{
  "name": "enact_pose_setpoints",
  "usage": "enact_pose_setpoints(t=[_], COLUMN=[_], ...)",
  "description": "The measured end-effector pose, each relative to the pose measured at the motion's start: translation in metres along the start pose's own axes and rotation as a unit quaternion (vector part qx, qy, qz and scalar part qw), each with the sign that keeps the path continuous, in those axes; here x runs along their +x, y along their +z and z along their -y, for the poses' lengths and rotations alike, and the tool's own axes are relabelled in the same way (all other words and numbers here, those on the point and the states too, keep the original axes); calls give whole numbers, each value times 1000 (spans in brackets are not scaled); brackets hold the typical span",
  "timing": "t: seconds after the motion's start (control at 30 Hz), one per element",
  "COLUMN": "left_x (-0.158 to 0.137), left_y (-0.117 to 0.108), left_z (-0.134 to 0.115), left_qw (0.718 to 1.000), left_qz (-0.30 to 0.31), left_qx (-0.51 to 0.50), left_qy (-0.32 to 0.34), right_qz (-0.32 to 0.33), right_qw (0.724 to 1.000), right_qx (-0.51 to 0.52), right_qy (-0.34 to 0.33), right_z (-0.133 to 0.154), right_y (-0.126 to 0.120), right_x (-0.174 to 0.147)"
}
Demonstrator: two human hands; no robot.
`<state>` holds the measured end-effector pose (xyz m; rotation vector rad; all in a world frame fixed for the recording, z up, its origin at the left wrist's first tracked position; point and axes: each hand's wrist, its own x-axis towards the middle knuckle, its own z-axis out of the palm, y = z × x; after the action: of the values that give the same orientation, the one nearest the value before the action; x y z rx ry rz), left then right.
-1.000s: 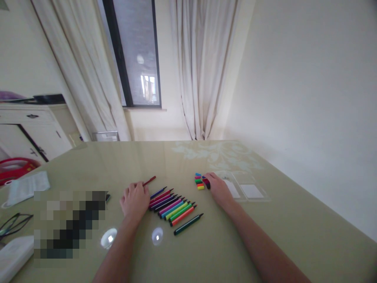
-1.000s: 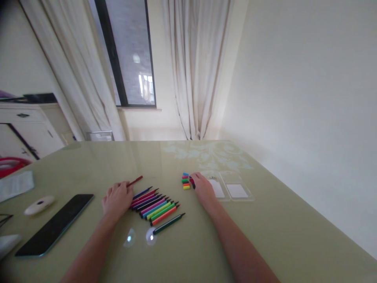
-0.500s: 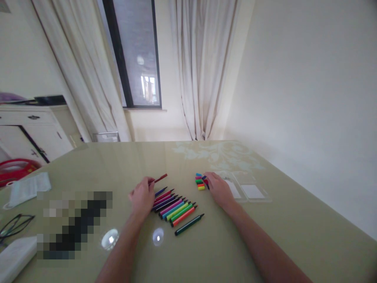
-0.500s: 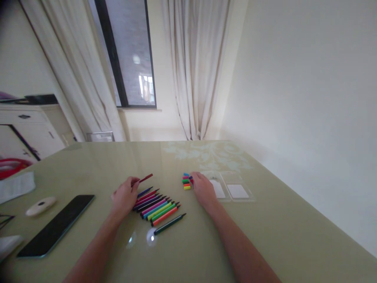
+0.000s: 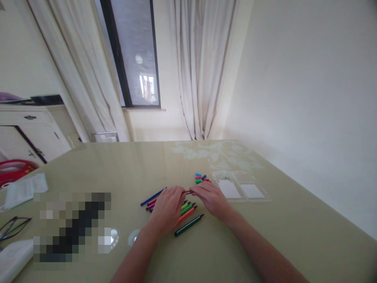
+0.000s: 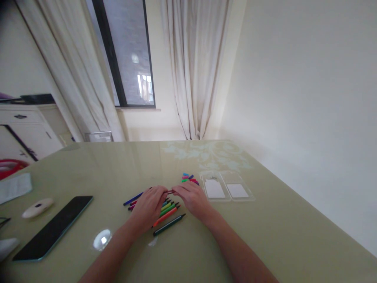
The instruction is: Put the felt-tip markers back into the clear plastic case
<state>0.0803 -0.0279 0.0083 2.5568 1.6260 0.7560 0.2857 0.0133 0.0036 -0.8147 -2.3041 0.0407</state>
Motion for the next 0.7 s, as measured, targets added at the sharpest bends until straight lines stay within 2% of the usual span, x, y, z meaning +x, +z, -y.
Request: enact_pose_setpoints(t=[0.1, 0.17, 0.3, 0.4, 0.5, 0.57, 0.7], left_x=[2, 3, -2, -6, -7, -6, -4], left_y=[-8, -15, -26, -28, -26, -22, -9], left_z=[4, 14, 39, 50, 50, 45, 17], left_qw=[999, 992, 947, 926, 928, 933, 947], left_qz=[23, 16, -17, 7, 29, 33, 19], left_qx=[29, 55, 120, 150, 141, 134, 126], left_qy=[-39, -110, -298, -346, -343, -333, -294], right_qz=[21, -17, -120, -130, -82, -19, 109], right_qw=[998, 993, 966, 959, 967, 967, 951], right_qx=[12, 1, -62, -75, -72, -92, -146], right_qy=[57, 115, 222, 240, 232, 237, 249], right_z=[-13, -28, -58, -63, -59, -60, -76], right_y=[-13, -25, -43, -41, -31, -26, -18], right_x=[-2, -6, -13, -13, -4, 8, 33])
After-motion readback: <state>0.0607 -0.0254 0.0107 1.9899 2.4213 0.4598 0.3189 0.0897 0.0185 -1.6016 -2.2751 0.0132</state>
